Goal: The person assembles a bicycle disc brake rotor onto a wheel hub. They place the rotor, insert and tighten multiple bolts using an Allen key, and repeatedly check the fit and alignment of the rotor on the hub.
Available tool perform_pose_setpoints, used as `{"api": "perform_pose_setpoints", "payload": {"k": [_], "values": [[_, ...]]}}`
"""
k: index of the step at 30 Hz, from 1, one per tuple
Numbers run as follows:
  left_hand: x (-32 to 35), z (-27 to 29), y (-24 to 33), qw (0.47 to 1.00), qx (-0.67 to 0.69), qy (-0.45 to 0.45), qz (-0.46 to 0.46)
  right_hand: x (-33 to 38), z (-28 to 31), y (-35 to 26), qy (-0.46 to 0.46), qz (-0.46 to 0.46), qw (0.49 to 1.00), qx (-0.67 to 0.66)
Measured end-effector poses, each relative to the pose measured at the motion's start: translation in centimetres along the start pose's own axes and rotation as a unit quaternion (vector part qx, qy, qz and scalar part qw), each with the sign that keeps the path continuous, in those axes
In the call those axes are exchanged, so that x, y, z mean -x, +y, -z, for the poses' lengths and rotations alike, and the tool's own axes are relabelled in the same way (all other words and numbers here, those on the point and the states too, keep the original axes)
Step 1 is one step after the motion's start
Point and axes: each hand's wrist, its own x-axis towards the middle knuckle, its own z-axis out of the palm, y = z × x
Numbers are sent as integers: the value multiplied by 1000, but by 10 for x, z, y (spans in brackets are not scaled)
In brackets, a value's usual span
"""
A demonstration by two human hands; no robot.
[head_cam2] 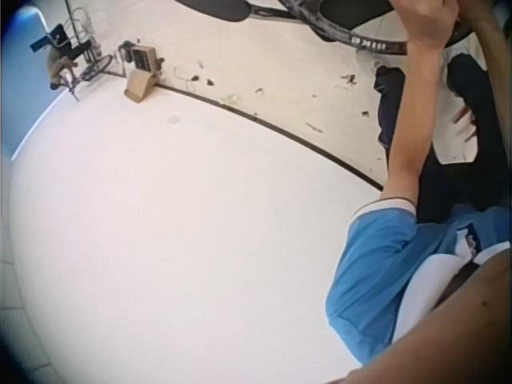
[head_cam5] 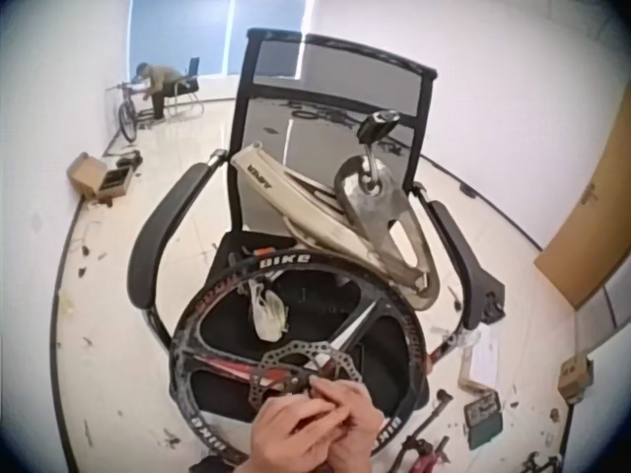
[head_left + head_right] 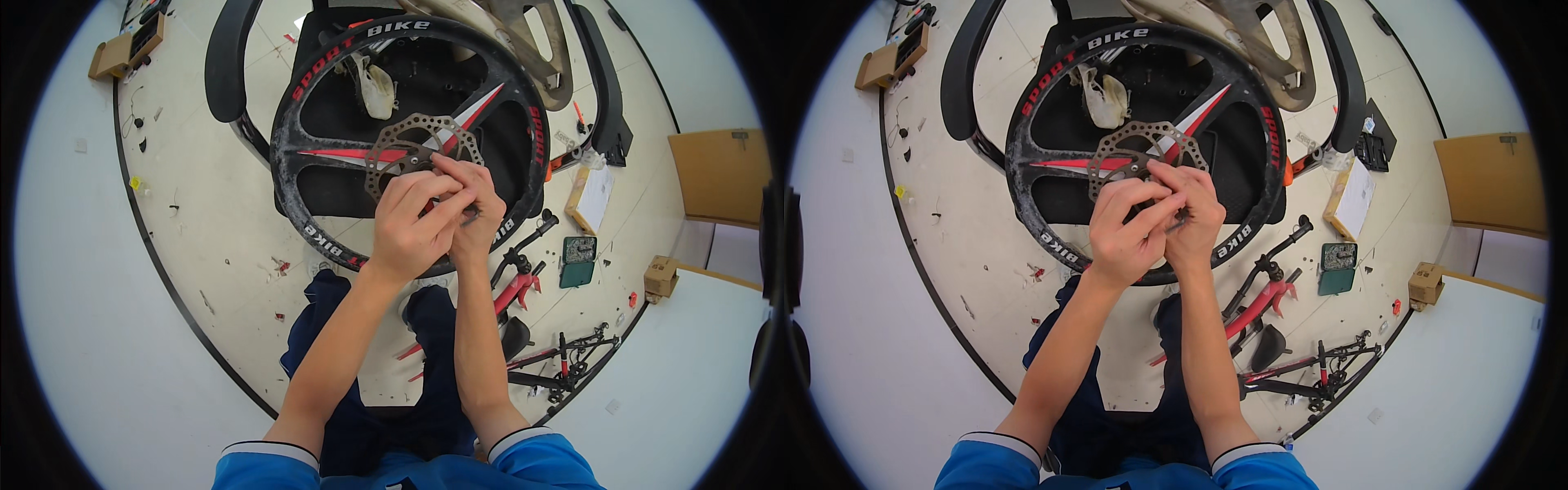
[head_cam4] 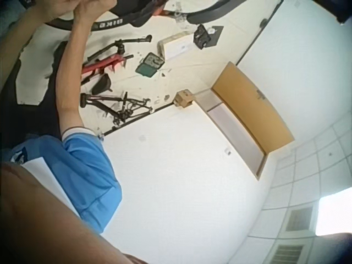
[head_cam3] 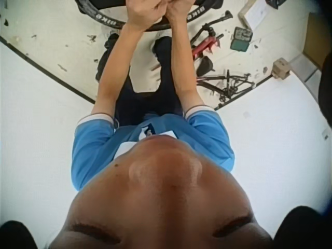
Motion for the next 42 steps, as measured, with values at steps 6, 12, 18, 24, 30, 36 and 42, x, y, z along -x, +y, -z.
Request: {"api": "perform_pose_setpoints", "payload": {"k": [6, 12, 18, 24, 30, 36, 42], "values": [[0, -7, 3, 999, 0, 51, 20, 0, 0, 5, 63, -63, 995, -41], [-5, 8, -2, 997, 10, 47, 60, -1, -1, 12, -13, 29, 999, 34], [-14, 8, 1, 992, 82, 12, 99, -3, 13, 12, -40, 34, 996, 79], [-12, 17, -11, 996, 73, -21, 55, -6, 4, 3, -48, 38, 992, 114], [-17, 19, -8, 995, 73, -6, 69, -8, 6, 0, -53, 51, 988, 134], [-15, 18, -12, 995, 62, -6, 72, -7, 6, 7, -41, 57, 987, 146], [-15, 15, -11, 994, 69, -9, 79, -8, 4, 12, -27, 47, 987, 151]]}}
